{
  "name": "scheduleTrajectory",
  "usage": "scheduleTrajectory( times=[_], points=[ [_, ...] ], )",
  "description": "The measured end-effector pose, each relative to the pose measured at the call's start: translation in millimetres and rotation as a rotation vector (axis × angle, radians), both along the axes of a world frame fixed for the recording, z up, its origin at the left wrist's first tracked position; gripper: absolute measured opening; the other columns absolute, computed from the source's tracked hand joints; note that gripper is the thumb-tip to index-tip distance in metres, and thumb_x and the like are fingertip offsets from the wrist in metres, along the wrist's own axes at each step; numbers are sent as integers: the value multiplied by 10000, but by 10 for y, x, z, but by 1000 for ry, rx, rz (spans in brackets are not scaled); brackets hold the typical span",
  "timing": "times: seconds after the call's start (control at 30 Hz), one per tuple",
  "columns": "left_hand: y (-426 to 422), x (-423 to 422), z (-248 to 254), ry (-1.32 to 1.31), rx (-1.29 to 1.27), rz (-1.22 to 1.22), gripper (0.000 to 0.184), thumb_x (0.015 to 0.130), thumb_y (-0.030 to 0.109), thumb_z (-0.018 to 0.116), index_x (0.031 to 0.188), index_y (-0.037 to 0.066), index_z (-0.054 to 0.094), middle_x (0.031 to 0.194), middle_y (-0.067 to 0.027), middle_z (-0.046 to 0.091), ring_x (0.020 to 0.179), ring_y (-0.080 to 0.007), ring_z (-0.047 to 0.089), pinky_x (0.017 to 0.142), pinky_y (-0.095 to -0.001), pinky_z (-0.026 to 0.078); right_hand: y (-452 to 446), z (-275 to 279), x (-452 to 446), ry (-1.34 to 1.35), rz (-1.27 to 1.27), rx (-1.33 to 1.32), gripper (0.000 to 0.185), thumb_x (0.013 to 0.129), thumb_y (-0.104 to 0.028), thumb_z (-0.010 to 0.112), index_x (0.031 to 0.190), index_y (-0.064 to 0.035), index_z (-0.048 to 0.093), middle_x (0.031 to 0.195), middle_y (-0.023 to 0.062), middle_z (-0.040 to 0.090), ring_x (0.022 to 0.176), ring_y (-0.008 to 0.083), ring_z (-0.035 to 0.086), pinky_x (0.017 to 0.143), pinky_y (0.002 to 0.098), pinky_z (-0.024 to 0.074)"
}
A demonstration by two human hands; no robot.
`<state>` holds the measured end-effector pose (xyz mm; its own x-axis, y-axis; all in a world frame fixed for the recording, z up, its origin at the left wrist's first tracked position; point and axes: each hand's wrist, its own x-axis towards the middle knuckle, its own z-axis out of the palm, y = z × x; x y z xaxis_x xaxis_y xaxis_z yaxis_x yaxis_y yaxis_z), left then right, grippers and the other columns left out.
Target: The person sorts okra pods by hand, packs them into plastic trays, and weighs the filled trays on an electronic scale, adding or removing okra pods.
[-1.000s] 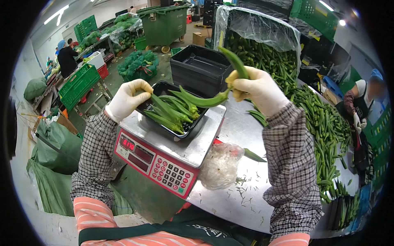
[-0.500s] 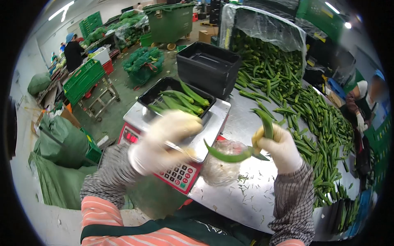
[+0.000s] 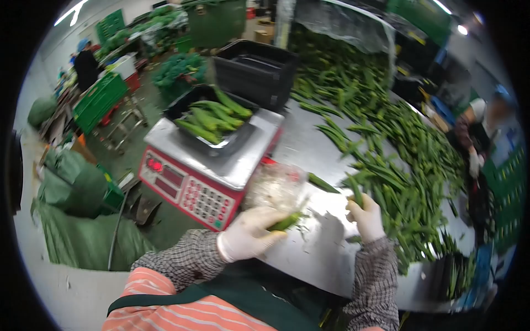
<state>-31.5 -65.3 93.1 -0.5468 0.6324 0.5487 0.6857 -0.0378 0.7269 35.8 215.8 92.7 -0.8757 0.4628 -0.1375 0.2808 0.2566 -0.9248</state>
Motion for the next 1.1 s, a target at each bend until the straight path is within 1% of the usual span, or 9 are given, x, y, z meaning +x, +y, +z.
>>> scheduleTrajectory(
  times=[0.1,0.27,0.43,0.57,0.6,0.7,0.83,0.97,1.1],
  points=[
    [66,-5,28,73,-20,26,342,707,78,703,1023,0,597,863,-150,605,803,-302,594,723,-371,469,163,-207,108,-40,-74,162,209,809,-116,560,937,45,594,748,86,607,611,125,569,557,269,458],
    [257,20,68,230,-75,3,339,656,47,716,969,22,587,830,-128,586,763,-309,558,696,-380,443,326,-282,221,-78,-147,426,248,788,-209,602,940,-13,602,769,178,619,719,305,611,656,363,471],
    [408,38,11,324,-95,11,344,625,22,715,944,32,586,833,-114,586,777,-304,554,690,-384,436,342,-216,348,-118,-163,510,286,782,-208,616,996,-19,590,852,178,619,800,309,605,735,369,474],
    [701,100,-11,343,-197,-38,300,670,88,690,949,43,591,851,-99,587,846,-291,547,770,-404,419,379,-285,375,87,-219,805,334,763,-176,643,1051,-21,576,1013,174,577,948,311,564,827,357,455],
    [806,108,-50,339,-291,-8,345,689,117,675,1009,30,578,941,-125,573,925,-302,526,845,-411,403,352,-249,360,110,-241,758,365,752,-153,656,1077,-14,563,1082,167,535,1016,313,525,866,355,438],
    [917,114,33,468,-158,115,471,696,132,683,1112,-20,524,1115,-178,521,1043,-332,500,948,-412,380,272,-145,317,257,-239,731,332,759,-114,642,1065,-10,567,1034,150,547,967,285,544,843,346,450],
    [639,96,235,418,-64,-33,445,690,137,698,1084,-8,550,1092,-146,552,1030,-308,525,929,-433,402,61,23,88,288,-94,493,250,776,-37,639,1017,-2,585,942,124,581,812,232,596,746,327,490],
    [274,109,200,436,-52,-47,400,679,123,709,1043,13,583,1025,-115,590,980,-279,563,916,-450,419,-598,326,-536,359,235,569,220,815,-125,624,984,14,609,875,132,622,770,198,618,699,285,492],
    [-130,-75,439,519,-41,52,352,678,111,713,991,9,591,997,-129,589,967,-299,565,891,-446,433,-1300,505,-1195,470,395,566,334,807,-182,627,1103,-35,571,904,139,616,782,239,622,694,303,500]
  ],
)
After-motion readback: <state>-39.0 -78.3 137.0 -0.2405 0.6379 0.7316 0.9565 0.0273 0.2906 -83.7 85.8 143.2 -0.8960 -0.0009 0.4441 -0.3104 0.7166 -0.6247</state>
